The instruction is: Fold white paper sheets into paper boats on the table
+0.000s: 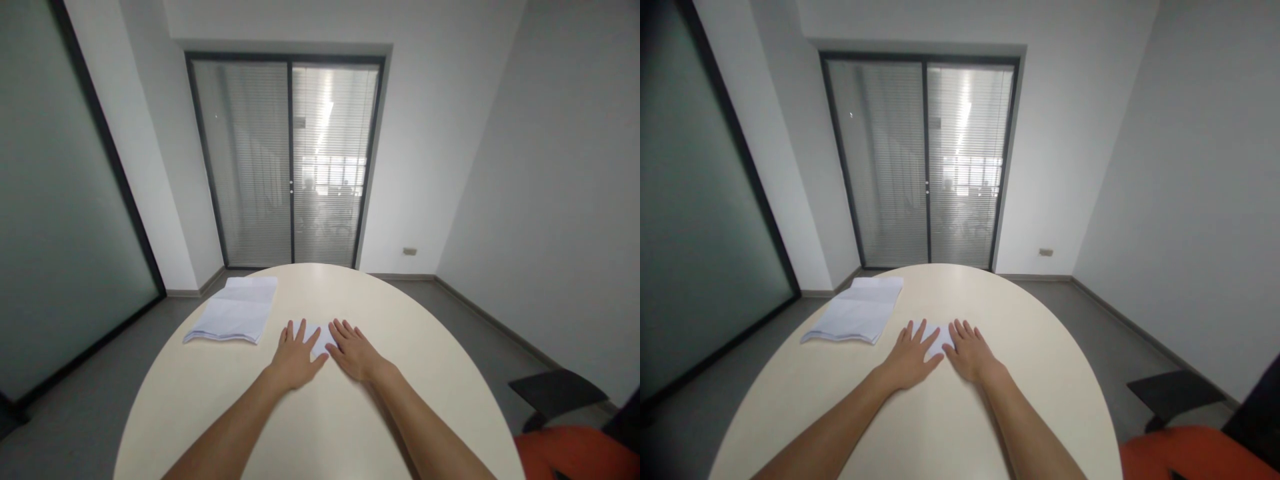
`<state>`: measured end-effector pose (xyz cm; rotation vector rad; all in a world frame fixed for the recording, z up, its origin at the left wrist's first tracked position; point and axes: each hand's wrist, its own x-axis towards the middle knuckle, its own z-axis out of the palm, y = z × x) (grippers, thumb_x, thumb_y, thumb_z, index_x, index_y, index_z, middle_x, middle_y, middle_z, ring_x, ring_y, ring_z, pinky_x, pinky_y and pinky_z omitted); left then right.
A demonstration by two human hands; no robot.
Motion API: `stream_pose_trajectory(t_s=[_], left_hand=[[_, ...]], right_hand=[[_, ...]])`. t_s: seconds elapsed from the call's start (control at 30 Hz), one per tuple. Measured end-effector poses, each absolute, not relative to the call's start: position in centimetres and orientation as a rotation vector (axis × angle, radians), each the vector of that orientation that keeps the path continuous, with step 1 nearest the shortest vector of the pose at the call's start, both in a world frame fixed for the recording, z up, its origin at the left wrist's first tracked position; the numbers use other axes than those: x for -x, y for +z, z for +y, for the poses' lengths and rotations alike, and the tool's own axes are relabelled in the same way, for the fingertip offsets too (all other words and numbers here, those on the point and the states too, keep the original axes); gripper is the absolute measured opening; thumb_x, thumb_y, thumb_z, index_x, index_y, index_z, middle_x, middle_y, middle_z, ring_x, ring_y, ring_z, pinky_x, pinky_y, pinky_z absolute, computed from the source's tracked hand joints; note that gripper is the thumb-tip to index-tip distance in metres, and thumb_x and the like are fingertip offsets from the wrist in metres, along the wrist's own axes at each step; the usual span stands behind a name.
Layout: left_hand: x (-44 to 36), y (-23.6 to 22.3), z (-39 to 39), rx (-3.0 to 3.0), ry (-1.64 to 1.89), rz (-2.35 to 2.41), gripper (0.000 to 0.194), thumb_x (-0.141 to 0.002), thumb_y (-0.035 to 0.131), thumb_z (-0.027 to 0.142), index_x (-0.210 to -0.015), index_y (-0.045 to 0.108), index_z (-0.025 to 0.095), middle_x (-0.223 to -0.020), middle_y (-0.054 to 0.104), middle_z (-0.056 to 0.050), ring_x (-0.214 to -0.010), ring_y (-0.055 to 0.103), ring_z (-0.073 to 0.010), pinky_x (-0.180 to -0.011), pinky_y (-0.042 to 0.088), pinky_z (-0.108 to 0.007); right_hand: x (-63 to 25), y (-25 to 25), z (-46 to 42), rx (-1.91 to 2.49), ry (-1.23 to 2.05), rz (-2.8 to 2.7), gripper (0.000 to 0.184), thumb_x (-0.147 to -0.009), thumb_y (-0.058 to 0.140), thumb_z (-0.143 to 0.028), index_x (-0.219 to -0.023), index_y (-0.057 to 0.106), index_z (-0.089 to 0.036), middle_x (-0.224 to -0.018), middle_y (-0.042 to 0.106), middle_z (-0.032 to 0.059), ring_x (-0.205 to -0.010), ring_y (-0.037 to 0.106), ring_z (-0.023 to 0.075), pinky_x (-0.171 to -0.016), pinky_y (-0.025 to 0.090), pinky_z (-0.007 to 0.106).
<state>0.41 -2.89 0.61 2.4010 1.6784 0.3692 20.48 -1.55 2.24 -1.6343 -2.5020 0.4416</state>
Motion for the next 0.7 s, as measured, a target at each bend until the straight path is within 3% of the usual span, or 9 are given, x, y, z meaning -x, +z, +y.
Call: stream_pose_trajectory(t_s=[0.2, 0.53, 0.7], left_hand=[[-0.38, 0.52, -2.92, -2.415, 0.397, 1.656, 0.072, -0.091, 0.039, 0.067, -0.153, 0.033, 0.031, -0.164, 0.020, -0.010, -0.149, 0.007, -0.0450, -0.116, 0.012, -0.063], [-0.35, 0.93, -3.13, -2.440, 0.308, 1.694, 0.075, -0.093, 0.032, 0.068, -0.155, 0.030, 0.026, -0.164, 0.017, -0.012, -0.149, 0.006, -0.0445, -0.118, 0.011, -0.060], [-0.40, 1.15, -3.25, -2.459, 0.274, 1.687, 0.075, -0.094, 0.029, 0.068, -0.156, 0.027, 0.026, -0.164, 0.017, -0.013, -0.149, 0.007, -0.0438, -0.118, 0.012, -0.060]], right_hand=[[-20.23, 2.31, -1.75, 1.393, 0.464, -2.591, 0.063, -0.102, 0.022, -0.049, -0.157, 0.026, -0.017, -0.163, 0.021, 0.0093, -0.152, 0.012, 0.0294, -0.122, 0.012, 0.051], [-20.32, 2.23, -1.58, 1.649, 0.446, -2.474, 0.074, -0.100, 0.028, -0.055, -0.156, 0.021, -0.008, -0.163, 0.014, 0.0155, -0.152, 0.008, 0.0314, -0.122, 0.011, 0.049], [-20.03, 2.51, -2.03, 1.525, 0.423, -2.508, 0.066, -0.101, 0.024, -0.051, -0.156, 0.026, -0.016, -0.163, 0.021, 0.0097, -0.152, 0.011, 0.0303, -0.122, 0.011, 0.051]])
